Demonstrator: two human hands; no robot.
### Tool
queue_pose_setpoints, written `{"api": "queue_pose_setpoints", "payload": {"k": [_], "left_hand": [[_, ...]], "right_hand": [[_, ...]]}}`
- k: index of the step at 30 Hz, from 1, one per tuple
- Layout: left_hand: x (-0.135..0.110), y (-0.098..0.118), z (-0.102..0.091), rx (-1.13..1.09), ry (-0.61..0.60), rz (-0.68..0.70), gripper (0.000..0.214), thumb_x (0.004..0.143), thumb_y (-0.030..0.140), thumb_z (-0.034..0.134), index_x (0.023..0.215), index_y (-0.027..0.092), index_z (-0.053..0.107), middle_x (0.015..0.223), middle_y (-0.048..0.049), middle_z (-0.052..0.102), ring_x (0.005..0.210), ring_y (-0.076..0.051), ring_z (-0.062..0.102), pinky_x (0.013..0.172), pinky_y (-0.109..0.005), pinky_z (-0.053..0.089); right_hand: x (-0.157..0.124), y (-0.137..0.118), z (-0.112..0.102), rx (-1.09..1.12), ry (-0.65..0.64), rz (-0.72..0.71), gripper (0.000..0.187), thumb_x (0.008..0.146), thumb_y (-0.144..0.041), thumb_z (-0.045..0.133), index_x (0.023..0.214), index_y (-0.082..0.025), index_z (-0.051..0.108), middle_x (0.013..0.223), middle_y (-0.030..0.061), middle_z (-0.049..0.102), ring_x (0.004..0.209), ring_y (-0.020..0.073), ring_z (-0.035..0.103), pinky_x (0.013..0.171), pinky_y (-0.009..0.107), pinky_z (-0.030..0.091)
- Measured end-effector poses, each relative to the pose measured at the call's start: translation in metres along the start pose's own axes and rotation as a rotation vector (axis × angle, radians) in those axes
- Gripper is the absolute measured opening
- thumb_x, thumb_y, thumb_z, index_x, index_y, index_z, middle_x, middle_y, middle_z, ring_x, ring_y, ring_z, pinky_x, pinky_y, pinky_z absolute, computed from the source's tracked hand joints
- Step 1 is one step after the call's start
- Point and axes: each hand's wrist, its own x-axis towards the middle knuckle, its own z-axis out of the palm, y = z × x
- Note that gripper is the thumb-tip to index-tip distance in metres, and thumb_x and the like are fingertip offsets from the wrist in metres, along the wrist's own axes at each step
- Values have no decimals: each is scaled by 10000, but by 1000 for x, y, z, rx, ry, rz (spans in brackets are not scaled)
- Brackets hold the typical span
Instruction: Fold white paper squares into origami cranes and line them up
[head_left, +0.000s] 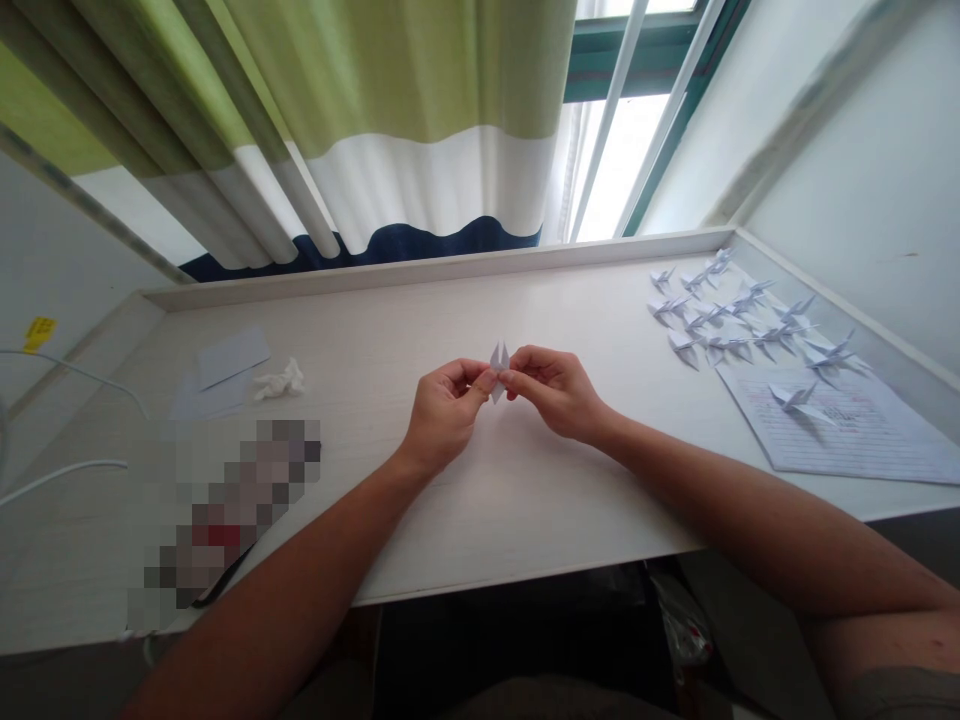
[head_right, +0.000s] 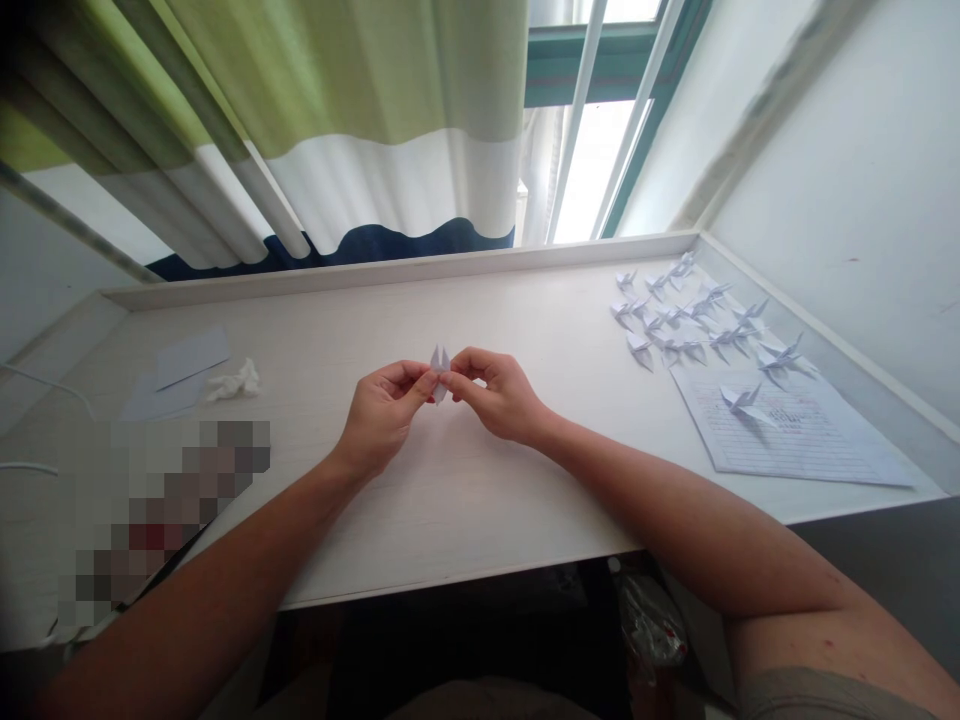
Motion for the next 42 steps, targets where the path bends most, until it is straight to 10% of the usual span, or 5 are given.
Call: {"api": "queue_pose_setpoints", "payload": {"k": [42], "left_hand": [[3, 5, -17, 266, -81, 315, 205, 924, 296, 768, 1118, 267, 826, 1061, -59, 821, 985, -205, 750, 857, -322, 574]], "right_hand": [[4, 1, -10, 266, -235, 179, 358, 848, -476, 847, 802, -183, 647, 742, 20, 728, 705, 163, 688, 711, 330, 558]]}}
